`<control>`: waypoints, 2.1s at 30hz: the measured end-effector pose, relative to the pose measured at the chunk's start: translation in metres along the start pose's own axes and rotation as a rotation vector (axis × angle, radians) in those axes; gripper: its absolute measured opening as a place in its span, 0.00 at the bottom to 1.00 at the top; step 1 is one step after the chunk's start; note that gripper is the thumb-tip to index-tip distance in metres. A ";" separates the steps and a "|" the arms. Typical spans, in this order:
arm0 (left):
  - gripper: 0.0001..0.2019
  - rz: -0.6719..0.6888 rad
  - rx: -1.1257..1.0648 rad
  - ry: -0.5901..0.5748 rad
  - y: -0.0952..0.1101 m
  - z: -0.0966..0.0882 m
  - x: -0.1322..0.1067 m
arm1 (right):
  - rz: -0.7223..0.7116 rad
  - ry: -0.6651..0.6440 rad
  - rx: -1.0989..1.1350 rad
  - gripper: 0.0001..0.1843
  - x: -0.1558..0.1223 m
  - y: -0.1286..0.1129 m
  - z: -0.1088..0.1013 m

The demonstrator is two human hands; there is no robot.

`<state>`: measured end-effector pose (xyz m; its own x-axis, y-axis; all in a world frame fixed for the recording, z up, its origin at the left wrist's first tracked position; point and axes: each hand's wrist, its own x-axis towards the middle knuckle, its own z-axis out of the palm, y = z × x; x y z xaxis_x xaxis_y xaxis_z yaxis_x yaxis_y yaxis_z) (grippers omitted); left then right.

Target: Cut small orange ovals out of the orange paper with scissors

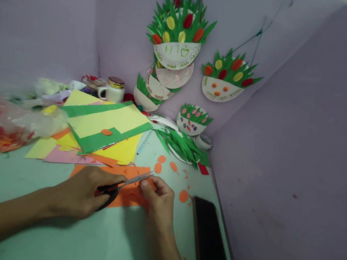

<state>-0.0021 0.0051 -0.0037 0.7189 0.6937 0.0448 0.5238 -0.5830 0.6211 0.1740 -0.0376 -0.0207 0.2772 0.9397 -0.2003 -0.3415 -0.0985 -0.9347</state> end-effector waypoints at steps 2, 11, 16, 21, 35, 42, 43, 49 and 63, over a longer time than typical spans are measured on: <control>0.11 0.015 0.005 0.008 -0.002 0.000 0.000 | -0.021 -0.007 -0.030 0.09 0.001 0.001 -0.002; 0.07 -0.010 -0.099 -0.035 -0.002 -0.003 -0.002 | -0.037 -0.012 -0.071 0.09 0.003 0.000 -0.004; 0.04 -0.175 -0.524 0.094 -0.002 -0.002 0.004 | 0.001 0.015 -0.072 0.11 0.002 -0.001 -0.001; 0.13 -0.277 -0.756 0.246 -0.002 0.004 0.008 | 0.037 -0.084 -0.270 0.12 0.000 0.011 0.005; 0.16 -0.294 -0.873 0.276 0.003 0.027 0.008 | 0.005 -0.171 -0.371 0.10 -0.005 0.007 0.009; 0.20 -0.337 -0.928 0.344 0.011 0.032 0.014 | 0.040 -0.027 -0.060 0.10 -0.006 0.009 0.011; 0.19 -0.332 -0.929 0.341 0.012 0.033 0.013 | 0.043 -0.018 -0.037 0.10 -0.006 0.009 0.011; 0.14 -0.215 -0.719 0.200 0.007 0.025 0.006 | 0.038 0.100 0.109 0.11 -0.003 0.007 0.007; 0.05 -0.153 -0.059 0.059 0.014 0.015 -0.001 | 0.038 0.094 0.294 0.11 -0.002 0.004 0.007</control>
<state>0.0113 -0.0107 -0.0072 0.6034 0.7974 -0.0090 0.5964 -0.4438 0.6689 0.1656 -0.0375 -0.0217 0.3362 0.9014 -0.2728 -0.5949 -0.0213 -0.8035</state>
